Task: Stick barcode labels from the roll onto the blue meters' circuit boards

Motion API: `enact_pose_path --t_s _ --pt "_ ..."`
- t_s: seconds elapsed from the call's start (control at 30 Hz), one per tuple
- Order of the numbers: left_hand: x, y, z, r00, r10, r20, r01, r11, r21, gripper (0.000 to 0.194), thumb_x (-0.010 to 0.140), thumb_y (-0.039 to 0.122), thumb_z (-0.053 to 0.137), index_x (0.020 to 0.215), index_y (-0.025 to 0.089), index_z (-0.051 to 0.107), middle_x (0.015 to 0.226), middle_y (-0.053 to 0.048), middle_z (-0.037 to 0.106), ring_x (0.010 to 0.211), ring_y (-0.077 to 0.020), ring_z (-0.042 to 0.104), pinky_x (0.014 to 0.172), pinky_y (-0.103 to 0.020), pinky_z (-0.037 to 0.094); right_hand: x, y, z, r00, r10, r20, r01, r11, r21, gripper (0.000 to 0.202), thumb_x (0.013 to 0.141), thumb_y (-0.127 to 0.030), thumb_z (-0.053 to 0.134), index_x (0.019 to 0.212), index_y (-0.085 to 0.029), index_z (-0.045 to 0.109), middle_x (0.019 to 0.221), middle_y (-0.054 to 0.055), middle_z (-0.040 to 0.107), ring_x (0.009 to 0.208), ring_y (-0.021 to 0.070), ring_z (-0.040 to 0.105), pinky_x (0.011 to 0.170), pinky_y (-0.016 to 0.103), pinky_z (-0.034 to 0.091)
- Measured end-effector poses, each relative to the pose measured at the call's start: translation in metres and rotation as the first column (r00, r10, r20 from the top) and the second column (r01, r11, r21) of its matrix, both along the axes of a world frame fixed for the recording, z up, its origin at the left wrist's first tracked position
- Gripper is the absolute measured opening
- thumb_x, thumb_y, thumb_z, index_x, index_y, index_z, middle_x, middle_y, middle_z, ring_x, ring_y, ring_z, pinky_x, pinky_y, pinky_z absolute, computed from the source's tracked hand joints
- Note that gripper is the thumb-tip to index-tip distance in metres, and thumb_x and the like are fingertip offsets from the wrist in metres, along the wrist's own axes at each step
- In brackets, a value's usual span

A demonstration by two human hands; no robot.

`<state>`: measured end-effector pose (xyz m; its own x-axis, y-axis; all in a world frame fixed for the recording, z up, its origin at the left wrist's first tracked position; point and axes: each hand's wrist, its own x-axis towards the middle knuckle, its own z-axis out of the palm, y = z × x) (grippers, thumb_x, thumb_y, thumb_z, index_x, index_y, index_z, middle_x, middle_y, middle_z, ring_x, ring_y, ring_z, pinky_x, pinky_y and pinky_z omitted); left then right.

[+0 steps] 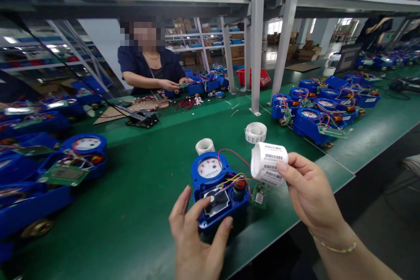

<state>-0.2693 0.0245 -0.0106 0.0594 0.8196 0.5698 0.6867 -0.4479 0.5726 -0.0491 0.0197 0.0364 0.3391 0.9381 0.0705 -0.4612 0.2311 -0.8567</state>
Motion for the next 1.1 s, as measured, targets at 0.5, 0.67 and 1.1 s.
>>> enact_pose_path --t_s 0.5,0.67,1.1 --pt "-0.058 0.010 -0.016 0.985 0.034 0.167 0.013 0.963 -0.269 0.039 0.080 0.044 0.072 0.077 0.025 0.038 0.146 -0.014 0.049 0.131 -0.0385 0.051 0.097 -0.059 0.050 0.006 -0.004 -0.006 1.000 -0.015 0.006 0.015 0.999 -0.035 0.015 0.079 -0.035 0.081 0.086 -0.024 0.074 0.082 0.003 0.076 0.070 0.0179 0.066 0.065 0.030 0.052" --pt "-0.055 0.022 0.007 0.983 -0.104 0.150 0.148 0.935 -0.322 0.040 0.078 0.048 0.072 0.074 0.024 0.041 0.146 -0.017 0.049 0.127 -0.0408 0.053 0.095 -0.063 0.048 -0.003 0.000 -0.004 0.999 0.024 -0.030 -0.025 0.999 -0.020 0.013 0.079 -0.034 0.081 0.086 -0.024 0.075 0.081 0.001 0.076 0.071 0.0165 0.066 0.068 0.028 0.053" --pt "-0.036 0.022 0.002 0.938 -0.185 0.292 0.284 0.895 -0.344 0.031 0.084 0.043 0.070 0.094 0.027 0.046 0.146 -0.014 0.045 0.130 -0.0343 0.052 0.096 -0.055 0.052 0.004 -0.006 -0.001 0.999 -0.049 -0.024 0.049 0.999 0.002 0.014 0.079 -0.033 0.081 0.085 -0.022 0.075 0.082 0.002 0.077 0.067 0.0157 0.067 0.064 0.027 0.054"
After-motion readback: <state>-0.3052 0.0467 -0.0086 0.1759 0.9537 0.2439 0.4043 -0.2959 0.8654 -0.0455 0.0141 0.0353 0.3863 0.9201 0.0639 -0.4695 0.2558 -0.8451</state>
